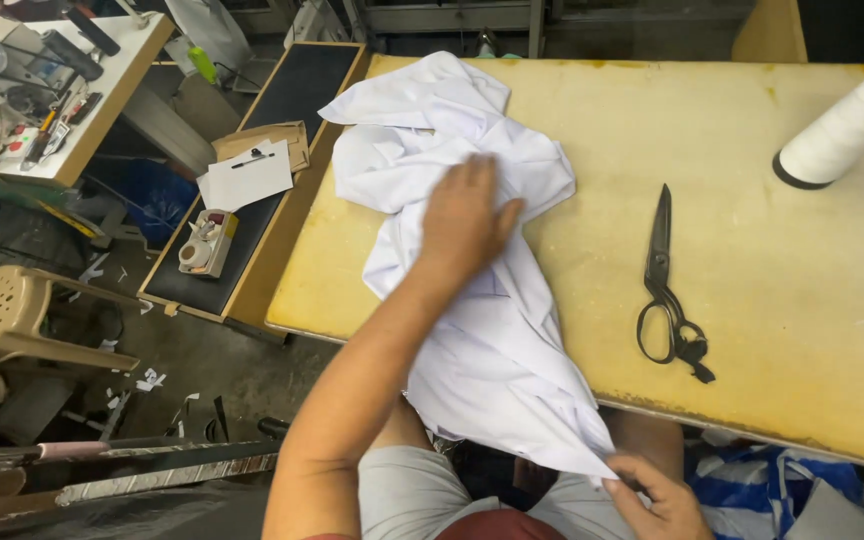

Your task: The person uses shears to trim excess fabric from the edges of a white garment laid on a yellow worktable. They repeatedly reposition the fabric and make small cuts along the seams and hems.

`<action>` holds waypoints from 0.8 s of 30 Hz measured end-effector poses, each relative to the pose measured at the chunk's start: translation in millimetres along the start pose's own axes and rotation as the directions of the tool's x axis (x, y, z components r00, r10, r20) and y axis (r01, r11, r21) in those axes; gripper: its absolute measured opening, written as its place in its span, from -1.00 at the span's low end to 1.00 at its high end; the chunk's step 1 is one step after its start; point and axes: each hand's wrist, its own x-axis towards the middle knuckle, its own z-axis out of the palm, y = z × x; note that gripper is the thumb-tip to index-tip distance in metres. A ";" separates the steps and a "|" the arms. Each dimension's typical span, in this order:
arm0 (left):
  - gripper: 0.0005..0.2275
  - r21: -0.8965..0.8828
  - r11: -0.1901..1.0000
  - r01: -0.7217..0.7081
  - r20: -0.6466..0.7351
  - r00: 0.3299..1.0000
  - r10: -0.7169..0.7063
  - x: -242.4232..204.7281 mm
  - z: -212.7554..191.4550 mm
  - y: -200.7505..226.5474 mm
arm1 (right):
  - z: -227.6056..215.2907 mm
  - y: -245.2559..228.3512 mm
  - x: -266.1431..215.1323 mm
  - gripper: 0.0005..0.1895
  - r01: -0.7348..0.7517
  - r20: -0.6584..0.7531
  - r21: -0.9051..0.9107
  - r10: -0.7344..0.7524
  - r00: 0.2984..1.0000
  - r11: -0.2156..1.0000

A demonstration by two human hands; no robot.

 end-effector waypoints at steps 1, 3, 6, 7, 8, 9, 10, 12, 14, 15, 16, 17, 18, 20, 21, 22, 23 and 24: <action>-0.41 -0.003 1.000 0.001 0.002 1.000 -0.001 -8.2 -3.3 -12.0 | -0.2 -4.9 -2.4 -0.88 -0.003 0.000 -0.001 0.003 1.000 1.000; -0.42 0.203 0.965 0.165 0.123 0.974 -0.192 -23.4 -10.9 -37.6 | -0.7 -15.1 -4.4 -0.90 -0.053 -0.027 -0.005 0.053 0.998 0.999; -0.84 0.144 0.985 0.089 0.062 0.993 -0.099 -57.0 -38.9 -28.7 | 0.0 -64.7 -5.4 -0.83 -0.436 -0.280 0.027 0.425 0.861 0.900; -0.84 0.144 0.985 0.092 0.065 0.993 -0.102 -66.7 -56.8 -17.2 | -2.1 -72.6 -4.5 -0.83 -0.438 -0.277 0.026 0.428 0.860 0.898; -0.86 0.083 0.991 0.103 0.076 0.991 -0.109 -76.4 -74.7 -5.8 | -3.8 -80.4 -3.5 -0.83 -0.437 -0.307 0.014 0.420 0.854 0.899; -0.81 0.022 0.993 0.118 0.085 0.989 -0.119 -86.5 -92.4 5.4 | -6.2 -87.6 -1.5 -0.83 -0.434 -0.335 -0.001 0.409 0.849 0.901; -0.81 0.023 0.992 0.124 0.085 0.988 -0.126 -103.6 -99.0 15.4 | -6.4 -87.3 0.6 -0.83 -0.434 -0.331 -0.006 0.408 0.851 0.901; -0.66 -0.242 0.954 0.176 0.350 0.933 -0.083 -135.4 -112.9 35.4 | -4.8 -86.9 4.0 -0.81 -0.358 -0.349 0.052 0.353 0.868 0.932; -0.66 -0.359 0.924 0.134 0.327 0.945 -0.010 -146.9 -135.6 45.6 | -0.6 -79.0 13.7 -0.73 -0.293 -0.320 0.103 0.310 0.895 0.951; -0.61 -0.470 0.879 0.075 0.285 0.956 0.070 -152.5 -146.6 50.5 | 2.2 -74.2 19.0 -0.66 -0.219 -0.303 0.165 0.261 0.916 0.962; -0.61 -0.467 0.880 0.092 0.290 0.955 0.054 -160.7 -147.2 38.7 | 6.4 -83.2 23.1 -0.66 -0.226 -0.289 0.159 0.265 0.920 0.961; -0.65 -0.393 0.912 0.118 0.158 0.986 -0.059 -166.8 -147.7 26.2 | 11.5 -92.3 27.7 -0.58 -0.232 -0.252 0.182 0.273 0.929 0.956; -0.67 -0.319 0.935 0.155 0.012 0.987 -0.160 -173.0 -148.2 14.3 | 16.1 -101.4 32.1 -0.50 -0.238 -0.214 0.204 0.280 0.936 0.950; -0.52 -0.144 0.924 0.355 -0.007 0.933 -0.360 -178.7 -135.1 -25.0 | 25.6 -122.1 40.1 -0.34 -0.254 -0.200 0.126 0.275 0.940 0.959; -0.37 0.027 0.846 0.533 -0.075 0.845 -0.530 -181.0 -129.6 -46.0 | 30.8 -133.3 46.8 -0.16 -0.252 -0.192 0.047 0.257 0.947 0.967; -0.37 0.031 0.841 0.540 -0.077 0.840 -0.537 -191.2 -117.6 -60.7 | 35.0 -158.4 53.7 -0.16 -0.252 -0.182 0.044 0.256 0.949 0.967; -0.34 0.075 0.824 0.562 -0.009 0.827 -0.563 -202.3 -104.6 -74.4 | 39.1 -182.6 58.8 -0.15 -0.338 -0.151 -0.150 0.317 0.936 0.929; -0.30 0.120 0.807 0.578 0.059 0.807 -0.587 -212.9 -91.3 -88.0 | 42.8 -206.7 64.8 -0.13 -0.401 -0.133 -0.340 0.379 0.916 0.851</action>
